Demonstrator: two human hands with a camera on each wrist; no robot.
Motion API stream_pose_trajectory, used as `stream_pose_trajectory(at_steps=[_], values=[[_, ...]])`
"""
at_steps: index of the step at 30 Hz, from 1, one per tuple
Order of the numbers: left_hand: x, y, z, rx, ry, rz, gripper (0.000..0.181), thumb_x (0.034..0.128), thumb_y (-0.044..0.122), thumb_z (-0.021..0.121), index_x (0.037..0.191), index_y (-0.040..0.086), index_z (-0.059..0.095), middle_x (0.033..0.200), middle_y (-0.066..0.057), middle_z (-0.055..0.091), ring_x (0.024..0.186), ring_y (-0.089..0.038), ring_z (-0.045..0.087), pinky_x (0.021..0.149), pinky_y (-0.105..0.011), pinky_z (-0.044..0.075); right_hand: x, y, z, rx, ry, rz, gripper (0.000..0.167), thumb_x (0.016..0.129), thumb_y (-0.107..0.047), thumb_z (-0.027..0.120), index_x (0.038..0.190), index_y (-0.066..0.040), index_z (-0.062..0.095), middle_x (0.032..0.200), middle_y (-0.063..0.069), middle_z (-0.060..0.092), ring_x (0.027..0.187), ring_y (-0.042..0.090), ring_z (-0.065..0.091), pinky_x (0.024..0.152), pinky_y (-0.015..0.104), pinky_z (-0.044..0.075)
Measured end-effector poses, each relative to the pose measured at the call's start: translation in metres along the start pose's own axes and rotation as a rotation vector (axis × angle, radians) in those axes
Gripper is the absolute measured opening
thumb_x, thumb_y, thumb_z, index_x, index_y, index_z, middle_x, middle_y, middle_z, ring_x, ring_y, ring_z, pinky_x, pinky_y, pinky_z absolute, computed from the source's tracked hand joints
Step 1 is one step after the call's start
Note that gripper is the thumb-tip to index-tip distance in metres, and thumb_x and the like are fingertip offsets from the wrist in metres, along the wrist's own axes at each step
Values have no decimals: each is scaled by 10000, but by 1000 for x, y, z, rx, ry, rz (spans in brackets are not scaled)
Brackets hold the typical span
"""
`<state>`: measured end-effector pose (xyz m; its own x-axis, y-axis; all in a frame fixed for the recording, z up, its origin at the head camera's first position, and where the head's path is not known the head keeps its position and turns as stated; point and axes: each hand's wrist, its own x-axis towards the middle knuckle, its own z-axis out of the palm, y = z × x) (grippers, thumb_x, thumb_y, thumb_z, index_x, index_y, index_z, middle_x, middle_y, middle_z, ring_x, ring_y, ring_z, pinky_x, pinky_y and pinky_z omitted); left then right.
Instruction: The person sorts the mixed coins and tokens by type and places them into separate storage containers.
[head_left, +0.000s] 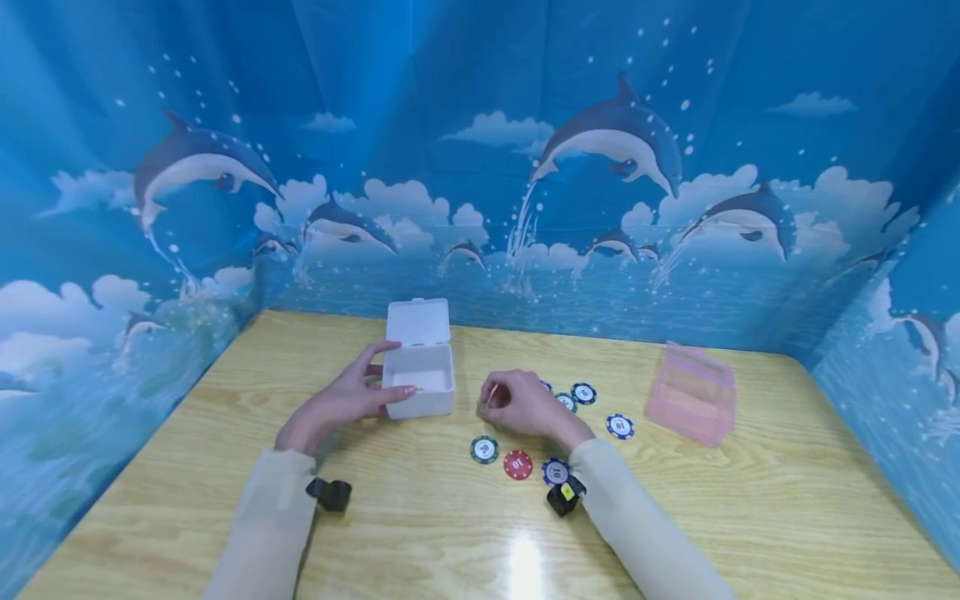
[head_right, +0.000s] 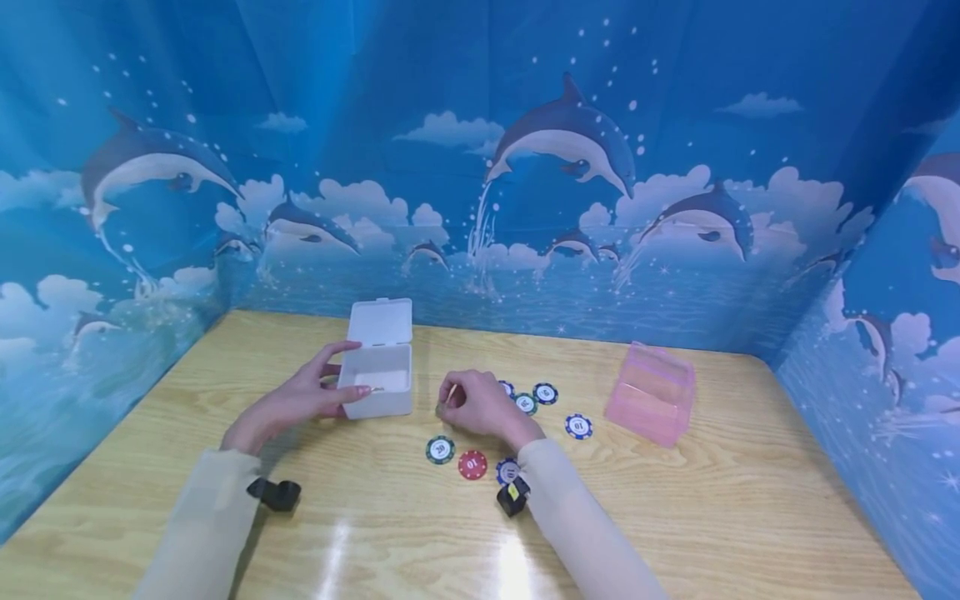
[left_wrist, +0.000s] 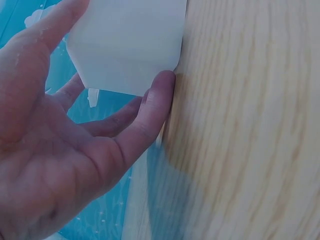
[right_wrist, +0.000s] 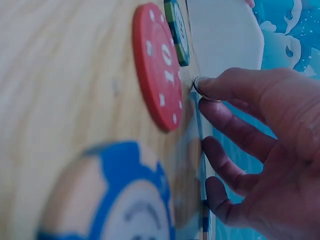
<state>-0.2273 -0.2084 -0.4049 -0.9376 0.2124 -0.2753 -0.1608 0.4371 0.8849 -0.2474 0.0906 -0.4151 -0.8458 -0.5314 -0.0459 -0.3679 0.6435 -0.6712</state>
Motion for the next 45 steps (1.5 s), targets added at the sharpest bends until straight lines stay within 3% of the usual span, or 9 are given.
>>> stream_pose_trajectory(at_steps=[13, 26, 39, 45], values=[[0, 1, 0, 3, -1, 7, 952, 924, 418, 756, 1632, 278, 135, 1600, -250, 298, 1340, -459, 519, 904, -413, 598, -5, 8, 1, 102, 152, 36, 124, 874, -148, 782, 971, -219, 752, 861, -72, 709, 818, 93, 639, 806, 309, 548], [1, -2, 0, -4, -5, 6, 959, 916, 430, 762, 1629, 285, 138, 1598, -244, 298, 1337, -453, 523, 904, -408, 599, -8, 10, 0, 230, 212, 114, 125, 880, -236, 800, 995, -248, 752, 894, -65, 729, 858, 115, 663, 814, 313, 537], [2, -3, -1, -4, 5, -13, 971, 888, 461, 782, 1619, 310, 160, 1596, -210, 315, 1327, -420, 539, 930, -412, 597, -4, 5, -3, 439, 279, 193, 211, 868, -252, 819, 1059, -188, 756, 972, 6, 752, 905, 143, 683, 790, 285, 555], [2, -2, -1, -10, 3, -7, 978, 890, 453, 782, 1623, 302, 153, 1594, -218, 315, 1334, -430, 535, 930, -417, 598, -1, -1, -2, 550, 304, 239, 242, 868, -223, 815, 1094, -171, 747, 1020, 25, 750, 905, 154, 684, 780, 336, 600]])
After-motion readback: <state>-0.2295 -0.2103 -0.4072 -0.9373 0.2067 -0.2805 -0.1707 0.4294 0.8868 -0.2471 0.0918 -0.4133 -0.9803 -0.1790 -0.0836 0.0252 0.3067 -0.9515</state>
